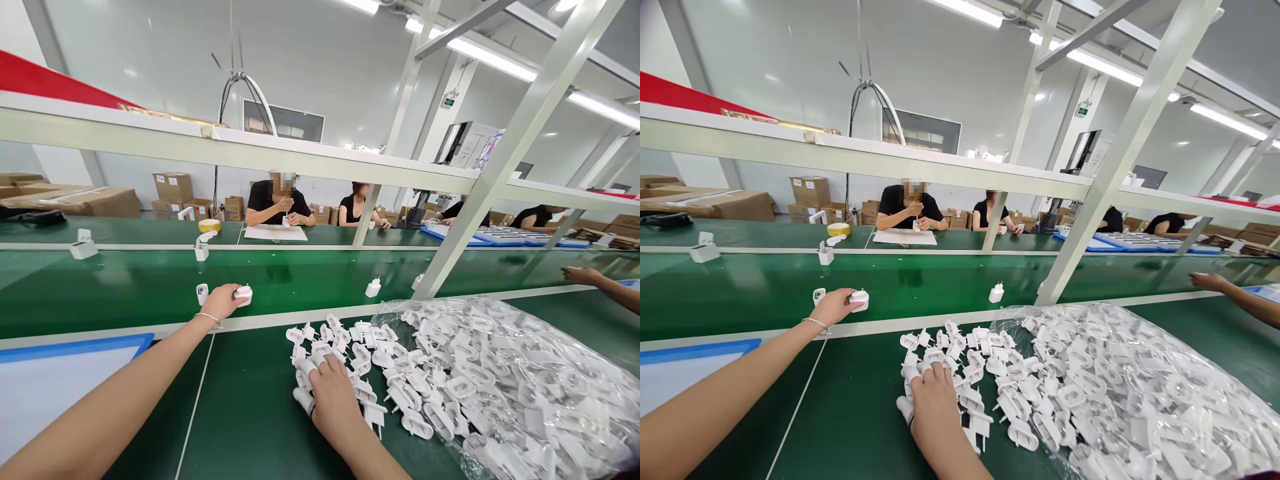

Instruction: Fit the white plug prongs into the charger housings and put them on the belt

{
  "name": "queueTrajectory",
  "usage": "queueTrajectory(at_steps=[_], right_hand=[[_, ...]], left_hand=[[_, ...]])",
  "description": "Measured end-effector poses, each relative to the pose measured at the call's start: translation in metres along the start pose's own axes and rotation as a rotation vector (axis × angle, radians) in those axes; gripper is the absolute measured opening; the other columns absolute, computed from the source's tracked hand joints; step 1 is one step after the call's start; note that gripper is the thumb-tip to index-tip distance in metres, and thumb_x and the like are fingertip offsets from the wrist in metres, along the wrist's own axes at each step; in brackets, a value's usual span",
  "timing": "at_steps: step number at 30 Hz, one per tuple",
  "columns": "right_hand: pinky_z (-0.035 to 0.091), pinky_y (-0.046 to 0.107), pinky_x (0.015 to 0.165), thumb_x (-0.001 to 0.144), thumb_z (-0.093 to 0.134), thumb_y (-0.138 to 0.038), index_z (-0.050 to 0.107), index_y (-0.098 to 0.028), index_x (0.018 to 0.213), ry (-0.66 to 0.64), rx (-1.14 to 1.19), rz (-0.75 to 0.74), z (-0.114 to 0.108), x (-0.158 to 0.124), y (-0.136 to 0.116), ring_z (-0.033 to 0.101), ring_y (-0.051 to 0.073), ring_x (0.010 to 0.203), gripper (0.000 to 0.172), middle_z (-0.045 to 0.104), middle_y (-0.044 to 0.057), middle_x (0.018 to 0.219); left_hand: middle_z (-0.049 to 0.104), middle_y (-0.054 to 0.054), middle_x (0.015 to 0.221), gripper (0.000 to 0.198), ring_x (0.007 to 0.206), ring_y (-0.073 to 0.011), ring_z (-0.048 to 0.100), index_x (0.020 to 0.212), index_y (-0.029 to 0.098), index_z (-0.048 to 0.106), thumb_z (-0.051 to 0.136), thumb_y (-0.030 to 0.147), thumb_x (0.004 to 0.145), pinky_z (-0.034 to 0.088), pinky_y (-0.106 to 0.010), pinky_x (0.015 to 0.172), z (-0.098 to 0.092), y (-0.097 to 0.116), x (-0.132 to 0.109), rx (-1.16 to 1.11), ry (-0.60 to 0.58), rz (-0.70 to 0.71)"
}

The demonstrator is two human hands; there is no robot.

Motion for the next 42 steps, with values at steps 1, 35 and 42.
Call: queueTrajectory(at_steps=[1, 35, 42], right_hand=[[0.041, 0.047, 0.087, 0.068, 0.066, -0.008, 0.061, -0.019, 0.079, -0.021, 0.002, -0.009, 0.007, -0.001, -0.003, 0.052, 0.032, 0.093, 0.016, 0.060, 0.009, 0.083], [0.048, 0.034, 0.078, 0.082, 0.065, -0.053, 0.061, -0.018, 0.087, 0.198, 1.055, 0.165, -0.024, -0.003, 0.003, 0.058, 0.022, 0.082, 0.036, 0.059, 0.006, 0.084], [0.048, 0.032, 0.072, 0.087, 0.063, -0.041, 0.066, -0.020, 0.089, 0.185, 0.840, 0.045, -0.026, -0.007, -0.019, 0.059, 0.022, 0.080, 0.022, 0.062, 0.005, 0.081]], left_hand=[[0.069, -0.014, 0.103, 0.036, 0.098, -0.0304, 0.064, 0.112, 0.014, 0.063, 0.049, 0.036, 0.087, 0.050, -0.032, 0.079, 0.003, -0.005, 0.008, 0.018, 0.012, -0.017], [0.058, 0.003, 0.075, 0.017, 0.071, -0.0151, 0.052, 0.087, 0.020, 0.061, 0.064, 0.023, 0.071, 0.035, -0.022, 0.064, 0.047, 0.108, -0.168, -0.372, -0.426, 0.263], [0.049, 0.005, 0.069, 0.017, 0.066, -0.0133, 0.046, 0.082, 0.019, 0.057, 0.066, 0.025, 0.069, 0.034, -0.022, 0.062, 0.067, 0.096, -0.163, -0.483, -0.422, 0.190]])
Point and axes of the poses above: each hand's wrist, its own x-axis towards the middle knuckle, its own z-axis out of the palm, y = z × x, the point moved 10 cm from there along x, towards the middle knuckle
